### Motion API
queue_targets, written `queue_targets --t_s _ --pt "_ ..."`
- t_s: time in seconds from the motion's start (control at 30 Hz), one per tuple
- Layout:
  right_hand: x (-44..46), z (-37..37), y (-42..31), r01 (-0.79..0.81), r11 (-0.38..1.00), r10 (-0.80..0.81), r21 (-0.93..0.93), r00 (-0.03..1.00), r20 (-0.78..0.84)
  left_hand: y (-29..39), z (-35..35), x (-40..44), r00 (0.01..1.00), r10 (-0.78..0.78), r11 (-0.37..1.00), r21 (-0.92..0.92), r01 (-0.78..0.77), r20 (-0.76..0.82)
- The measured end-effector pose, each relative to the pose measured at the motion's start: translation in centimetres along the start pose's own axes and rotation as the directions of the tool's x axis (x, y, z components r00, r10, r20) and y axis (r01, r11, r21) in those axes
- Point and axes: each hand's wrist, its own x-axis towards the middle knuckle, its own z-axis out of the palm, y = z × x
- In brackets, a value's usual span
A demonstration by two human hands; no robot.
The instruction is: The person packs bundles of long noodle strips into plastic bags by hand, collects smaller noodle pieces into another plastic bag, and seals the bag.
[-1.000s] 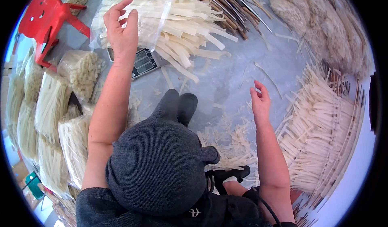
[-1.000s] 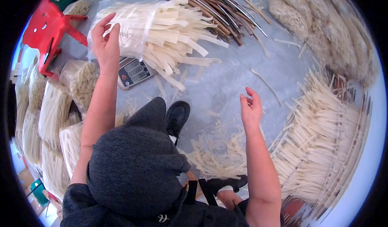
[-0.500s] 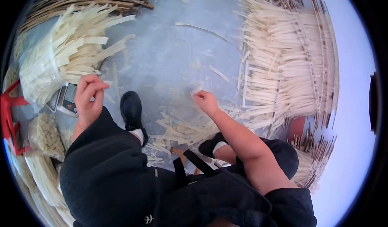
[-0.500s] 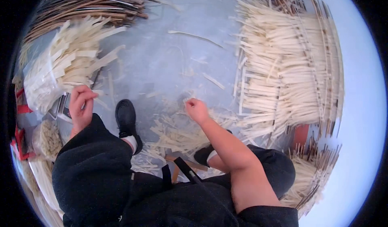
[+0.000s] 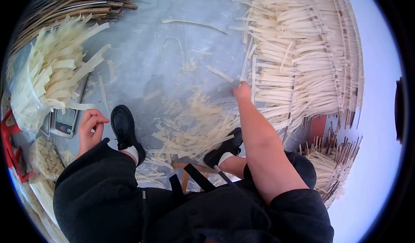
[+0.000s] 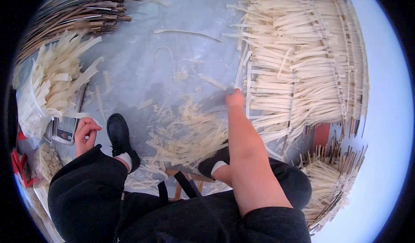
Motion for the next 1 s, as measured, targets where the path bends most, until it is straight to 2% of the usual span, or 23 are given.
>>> queue_targets --t_s 0.13,0.2,0.23,0.3,0.33,0.4,0.43,0.47,0.5,0.53,0.57,0.6,0.63,0.67,0.73,0.77,0.8,0.83,0.87,0.9,0.93,0.97,1.0 --pt "-3.0 1.1 -1.6 -0.037 0.999 0.037 0.019 0.999 0.039 0.4 0.4 0.2 1.0 -0.001 1.0 0.016 0.0 0.026" --pt "-4.0 1.7 -1.6 0.023 0.996 -0.016 0.081 0.996 -0.088 0.5 0.5 0.4 1.0 0.012 1.0 0.018 -0.012 0.002" --pt "-3.8 1.8 -1.3 0.023 0.996 -0.015 0.082 0.996 -0.088 0.5 0.5 0.5 1.0 0.014 1.0 0.018 -0.014 0.002" --pt "-2.8 2.7 -1.1 0.097 0.989 -0.058 0.111 0.949 -0.31 0.8 -0.6 0.4 0.995 0.084 0.996 -0.007 -0.084 0.053" --pt "-1.2 3.5 -0.5 0.086 0.994 -0.062 0.068 0.955 -0.29 0.9 -1.1 0.6 0.987 0.149 0.989 0.0 -0.149 0.067" --pt "1.4 4.3 0.4 0.165 0.985 -0.16 0.056 0.983 -0.088 1.8 -2.7 0.9 0.981 0.187 0.982 0.026 -0.188 0.051" --pt "3.1 5.6 0.7 0.167 0.984 -0.168 0.055 0.986 0.006 2.7 -3.9 1.1 0.982 0.189 0.982 0.026 -0.189 0.015" --pt "1.6 4.9 0.0 0.257 0.962 -0.238 0.092 0.954 -0.18 3.8 -4.6 1.5 0.971 0.223 0.974 0.06 -0.218 -0.091" --pt "-0.5 3.2 -2.2 0.224 0.974 -0.215 0.03 0.96 -0.18 4.3 -5.6 1.8 0.944 0.27 0.962 0.088 -0.258 -0.19" --pt "-1.8 3.4 -3.2 0.274 0.903 -0.208 0.331 0.953 -0.222 4.2 -7.3 1.8 0.939 0.264 0.962 0.13 -0.24 -0.221" --pt "-2.6 3.3 -3.9 0.29 0.754 -0.17 0.59 0.953 -0.252 3.9 -8.5 2.0 0.872 0.239 0.97 0.138 -0.198 -0.427" --pt "-4.2 2.0 -6.0 0.304 0.75 -0.191 0.587 0.95 -0.248 3.5 -9.5 2.3 0.767 0.205 0.979 0.125 -0.163 -0.609" --pt "-7.4 0.0 -8.9 0.368 0.558 -0.278 0.744 0.928 -0.25 2.9 -10.7 3.1 0.677 0.168 0.986 0.111 -0.127 -0.717" --pt "-10.8 -1.9 -11.7 0.385 0.331 -0.353 0.862 0.897 -0.265 2.7 -11.9 3.8 0.628 0.104 0.99 0.139 0.007 -0.771" --pt "-16.7 -5.9 -16.8 0.382 0.218 -0.532 0.898 0.818 -0.219 1.9 -13.6 5.7 0.61 0.122 0.945 0.28 0.17 -0.783" --pt "-18.7 -7.6 -18.7 0.325 0.207 -0.646 0.923 0.754 -0.121 0.6 -14.1 6.5 0.617 0.114 0.91 0.331 0.249 -0.778" --pt "-20.2 -9.3 -20.4 0.273 0.205 -0.746 0.94 0.665 -0.03 -0.7 -14.7 7.0 0.611 0.114 0.914 0.323 0.244 -0.783" --pt "-21.3 -10.6 -22.1 0.285 0.207 -0.75 0.936 0.661 -0.036 -2.0 -15.3 7.1 0.679 0.058 0.91 0.318 0.266 -0.732" --pt "-22.2 -11.6 -23.7 0.24 0.246 -0.826 0.939 0.559 0.073 -2.9 -15.8 7.2 0.74 -0.002 0.903 0.316 0.29 -0.673" --pt "-22.8 -12.3 -25.2 0.196 0.292 -0.879 0.936 0.442 0.182 -3.2 -16.3 7.4 0.734 -0.005 0.905 0.308 0.292 -0.679" --pt "-23.2 -12.8 -26.5 0.204 0.296 -0.881 0.933 0.437 0.184 -3.5 -16.8 7.4 0.74 -0.185 0.975 -0.028 0.219 -0.647" --pt "-23.3 -13.1 -27.7 0.203 0.336 -0.887 0.92 0.397 0.236 -3.7 -17.0 7.2 0.759 -0.34 0.919 -0.367 0.142 -0.556" --pt "-23.5 -13.4 -28.9 0.204 0.375 -0.888 0.904 0.358 0.287 -3.7 -17.2 6.9 0.754 -0.344 0.916 -0.376 0.139 -0.559"
